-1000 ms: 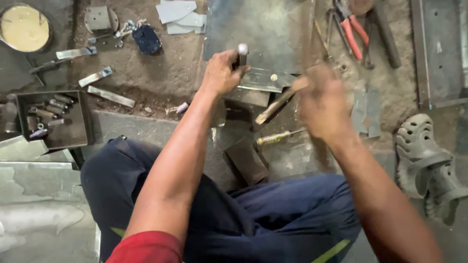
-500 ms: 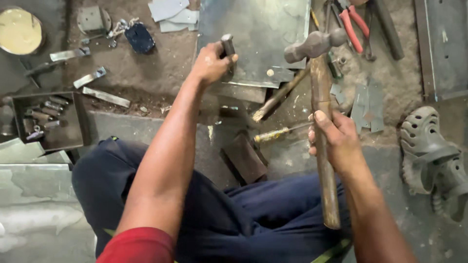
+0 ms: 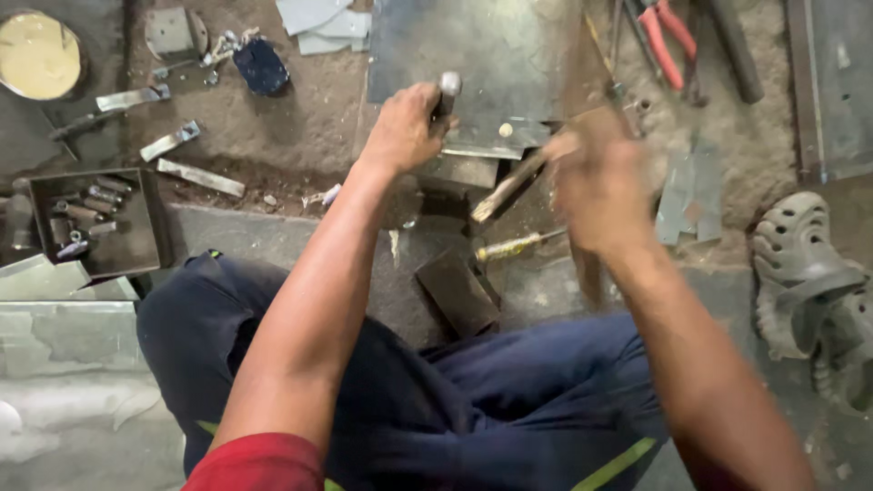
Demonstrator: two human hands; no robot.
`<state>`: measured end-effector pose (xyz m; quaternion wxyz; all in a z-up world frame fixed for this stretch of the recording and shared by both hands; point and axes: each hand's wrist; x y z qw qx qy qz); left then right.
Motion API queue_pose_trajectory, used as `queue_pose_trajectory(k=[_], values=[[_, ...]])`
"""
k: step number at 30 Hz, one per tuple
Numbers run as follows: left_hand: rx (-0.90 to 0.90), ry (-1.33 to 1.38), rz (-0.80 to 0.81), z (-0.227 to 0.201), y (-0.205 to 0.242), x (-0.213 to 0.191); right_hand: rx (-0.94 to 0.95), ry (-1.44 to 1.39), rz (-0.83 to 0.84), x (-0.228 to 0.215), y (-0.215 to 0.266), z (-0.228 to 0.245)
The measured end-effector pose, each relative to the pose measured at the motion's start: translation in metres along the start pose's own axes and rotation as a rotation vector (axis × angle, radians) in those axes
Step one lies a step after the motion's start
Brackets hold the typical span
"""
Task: The person sits on the floor and uses a hammer and punch to create holes in a metal sheet. They position the punch on the sheet and strike it repeatedly with the hammer to form circular holes.
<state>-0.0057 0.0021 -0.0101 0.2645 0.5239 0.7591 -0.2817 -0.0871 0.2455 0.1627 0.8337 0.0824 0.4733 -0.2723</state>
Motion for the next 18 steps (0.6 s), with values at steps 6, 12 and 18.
queue_pose_trajectory(k=[6,12,18], values=[[-0.331,0.486,0.028,0.032,-0.009,-0.001,0.51,-0.511,0.221,-0.004,0.037,0.001],[-0.098,0.391,0.079,0.051,-0.02,0.001,0.697,-0.893,0.04,-0.018,0.077,-0.01],[-0.281,0.244,0.142,0.032,-0.018,-0.002,0.733,-0.893,0.102,-0.001,0.092,-0.024]])
Point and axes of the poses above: each hand's wrist, its own y-axis away from the middle knuckle, its own x-axis out of the palm, z = x × y, and after that the axes turned 6 degrees about z, right-handed
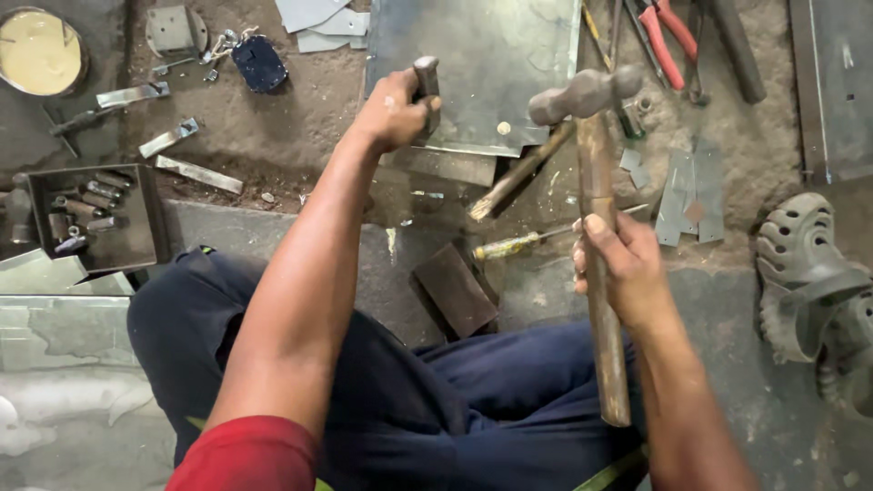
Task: The person sits on the floor and uses a hammer and punch to create holes in a metal sheet. They position the punch on the sheet and strike it repeatedly with the hammer to form circular holes.
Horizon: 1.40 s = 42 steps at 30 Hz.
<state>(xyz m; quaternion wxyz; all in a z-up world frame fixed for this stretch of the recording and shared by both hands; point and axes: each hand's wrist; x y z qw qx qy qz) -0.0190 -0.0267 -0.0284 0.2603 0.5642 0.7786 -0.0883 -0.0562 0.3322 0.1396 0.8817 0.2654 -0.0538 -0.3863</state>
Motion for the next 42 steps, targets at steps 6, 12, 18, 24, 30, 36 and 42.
queue_pose_trajectory(k=[6,12,18,24,30,36,42], values=[[0.244,-0.361,0.062,-0.023,-0.002,-0.001,-0.063,0.128,-0.028,-0.003,-0.003,0.031],[0.268,-0.407,0.165,-0.032,0.005,0.0,-0.564,-0.253,-0.225,0.03,-0.037,0.03],[0.362,-0.341,0.044,-0.018,0.004,-0.002,-0.015,0.153,-0.005,0.048,-0.023,0.009],[-0.003,0.461,0.129,0.015,-0.005,-0.014,0.005,-0.237,-0.075,0.025,0.009,-0.022],[0.1,-0.054,-0.029,0.012,-0.003,0.0,0.04,-0.23,-0.065,0.023,0.001,-0.039],[0.07,-0.194,-0.151,-0.016,0.009,-0.001,0.059,-0.159,-0.045,0.033,0.001,-0.041],[-0.018,-0.185,-0.086,-0.041,0.015,0.002,-0.013,0.03,-0.006,0.022,0.004,-0.011]])
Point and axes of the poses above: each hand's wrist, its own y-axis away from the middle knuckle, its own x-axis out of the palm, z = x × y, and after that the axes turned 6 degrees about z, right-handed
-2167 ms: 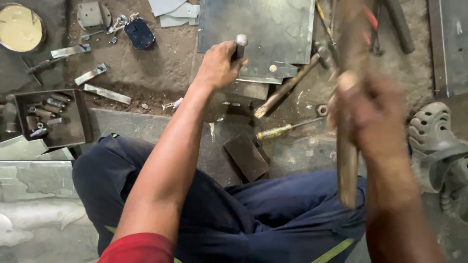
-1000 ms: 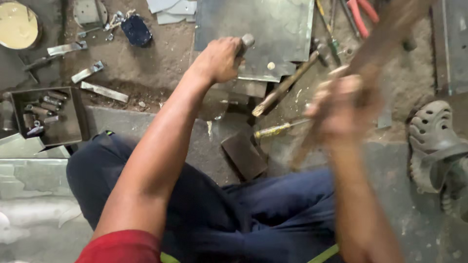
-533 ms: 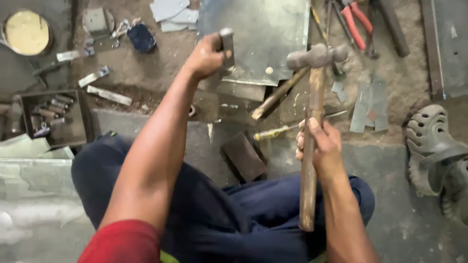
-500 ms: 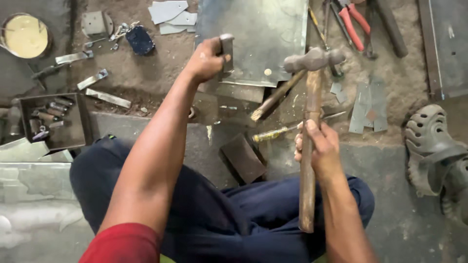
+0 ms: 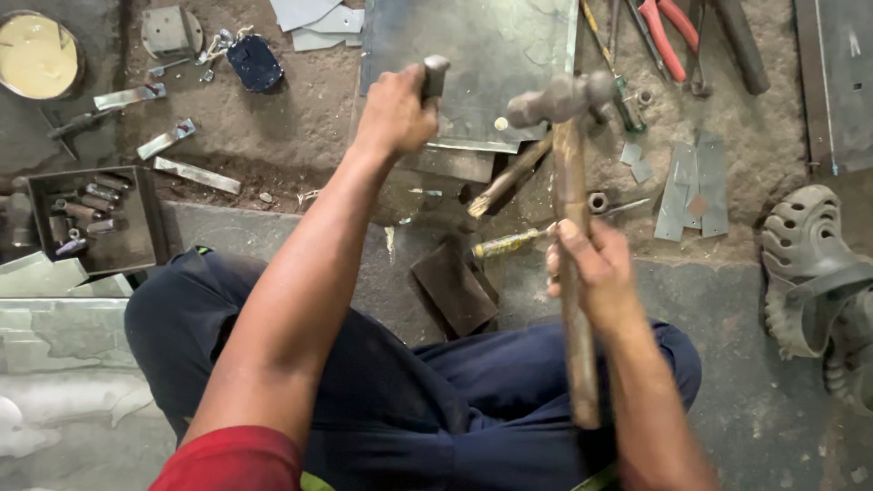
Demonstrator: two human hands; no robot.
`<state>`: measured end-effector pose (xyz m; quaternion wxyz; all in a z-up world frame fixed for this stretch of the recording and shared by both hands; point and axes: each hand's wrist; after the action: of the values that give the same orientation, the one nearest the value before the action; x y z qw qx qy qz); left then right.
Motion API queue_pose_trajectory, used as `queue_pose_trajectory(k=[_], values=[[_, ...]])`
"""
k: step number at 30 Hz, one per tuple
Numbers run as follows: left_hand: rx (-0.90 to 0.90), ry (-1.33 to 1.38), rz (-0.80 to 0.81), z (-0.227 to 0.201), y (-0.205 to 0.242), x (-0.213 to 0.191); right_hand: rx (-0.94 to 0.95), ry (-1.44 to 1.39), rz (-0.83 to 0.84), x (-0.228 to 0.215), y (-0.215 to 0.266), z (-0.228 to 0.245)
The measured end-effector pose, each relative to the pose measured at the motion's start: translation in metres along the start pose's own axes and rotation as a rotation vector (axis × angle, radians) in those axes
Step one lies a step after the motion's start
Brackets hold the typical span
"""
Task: The person sits on the floor and uses a hammer and punch to create holes in a metal sheet. They position the punch on the sheet and strike it repeatedly with the hammer to form circular holes.
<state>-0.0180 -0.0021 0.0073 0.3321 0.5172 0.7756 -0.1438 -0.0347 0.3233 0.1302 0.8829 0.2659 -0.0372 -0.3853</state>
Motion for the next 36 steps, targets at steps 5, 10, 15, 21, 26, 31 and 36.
queue_pose_trajectory(k=[5,10,15,21,26,31,36], values=[[0.222,-0.192,-0.02,-0.011,0.017,0.01,-0.327,0.154,-0.137,-0.035,0.004,0.034],[0.351,-0.235,-0.062,-0.006,0.028,0.011,-0.243,-1.198,0.175,0.02,-0.044,-0.001],[0.314,-0.175,0.0,0.007,0.021,-0.002,-0.048,0.107,-0.031,0.039,-0.01,-0.005],[0.219,0.004,0.002,0.027,-0.018,-0.034,-0.041,-0.438,-0.073,0.022,0.013,-0.009],[0.339,-0.153,0.17,0.047,-0.014,-0.024,0.049,-0.522,-0.067,0.042,0.013,-0.035],[0.379,-0.019,0.162,0.046,-0.011,-0.023,0.096,-0.41,-0.086,0.057,0.006,-0.032],[0.405,-0.068,0.194,0.041,-0.017,-0.021,0.111,-0.318,-0.106,0.061,0.006,-0.019]])
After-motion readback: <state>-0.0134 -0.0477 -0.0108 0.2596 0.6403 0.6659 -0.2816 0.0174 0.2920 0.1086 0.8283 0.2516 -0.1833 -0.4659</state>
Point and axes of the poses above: each hand's wrist, its own y-axis away from the middle knuckle, its own x-axis out of the palm, z = x × y, and after that the axes turned 6 degrees about z, right-handed
